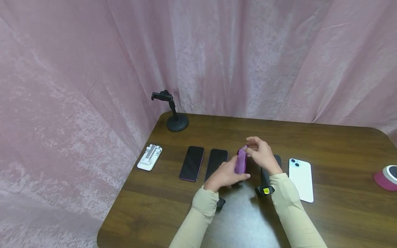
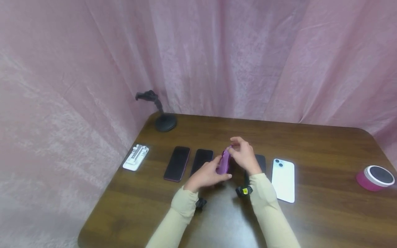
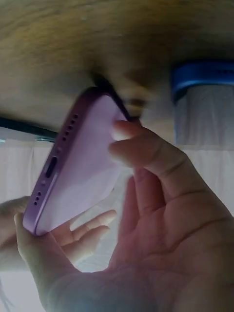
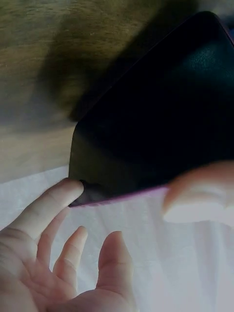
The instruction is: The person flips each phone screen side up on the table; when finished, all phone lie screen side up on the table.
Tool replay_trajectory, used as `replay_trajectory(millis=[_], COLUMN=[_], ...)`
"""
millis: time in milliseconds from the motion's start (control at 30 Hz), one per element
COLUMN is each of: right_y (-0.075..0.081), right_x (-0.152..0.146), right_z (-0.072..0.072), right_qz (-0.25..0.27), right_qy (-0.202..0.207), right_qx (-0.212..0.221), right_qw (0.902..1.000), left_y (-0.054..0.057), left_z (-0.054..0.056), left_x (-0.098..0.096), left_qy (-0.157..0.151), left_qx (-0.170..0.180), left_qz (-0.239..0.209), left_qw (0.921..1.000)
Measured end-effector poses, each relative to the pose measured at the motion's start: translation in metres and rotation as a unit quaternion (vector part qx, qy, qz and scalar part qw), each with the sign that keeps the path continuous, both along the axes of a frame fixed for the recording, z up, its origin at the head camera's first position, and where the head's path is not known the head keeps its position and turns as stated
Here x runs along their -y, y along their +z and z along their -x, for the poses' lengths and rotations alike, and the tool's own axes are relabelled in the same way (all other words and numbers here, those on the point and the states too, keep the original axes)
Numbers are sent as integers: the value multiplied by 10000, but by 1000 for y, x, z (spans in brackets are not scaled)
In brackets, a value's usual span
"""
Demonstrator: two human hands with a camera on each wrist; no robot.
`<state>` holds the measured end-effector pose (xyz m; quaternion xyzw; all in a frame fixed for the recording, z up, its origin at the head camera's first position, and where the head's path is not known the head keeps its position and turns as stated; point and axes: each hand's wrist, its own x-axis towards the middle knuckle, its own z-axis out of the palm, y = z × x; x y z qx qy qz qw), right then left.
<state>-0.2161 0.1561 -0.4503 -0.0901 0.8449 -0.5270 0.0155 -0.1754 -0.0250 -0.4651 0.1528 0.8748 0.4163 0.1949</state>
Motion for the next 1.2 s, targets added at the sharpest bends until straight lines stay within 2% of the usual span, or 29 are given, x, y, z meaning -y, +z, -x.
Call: replay_trajectory(millis=[133,367,600,800,967,1200], right_y=[-6,-13,-13,-19,-25,-25], right_x=[1,0,-4,1,1,-2], right_z=[1,0,0,1,1,0], right_qz=[421,672,606,694,709,545], right_qy=[153,416,502,829,974,1091], right_qx=[25,534,667,733,823,885], right_qw=[9990,9954,9947,9914,9893,9886], left_y=[1,4,6,9,13,15], left_z=[0,-1,1,1,1,1], left_x=[7,11,15,20,18,13], left_qy=[-93,-237,-136,41,100,135], left_qx=[177,106,64,98,-44,-28], left_qz=[-316,-444,-492,-607,-502,-504], left_qw=[9993,9987,9987,9981,9987,9986])
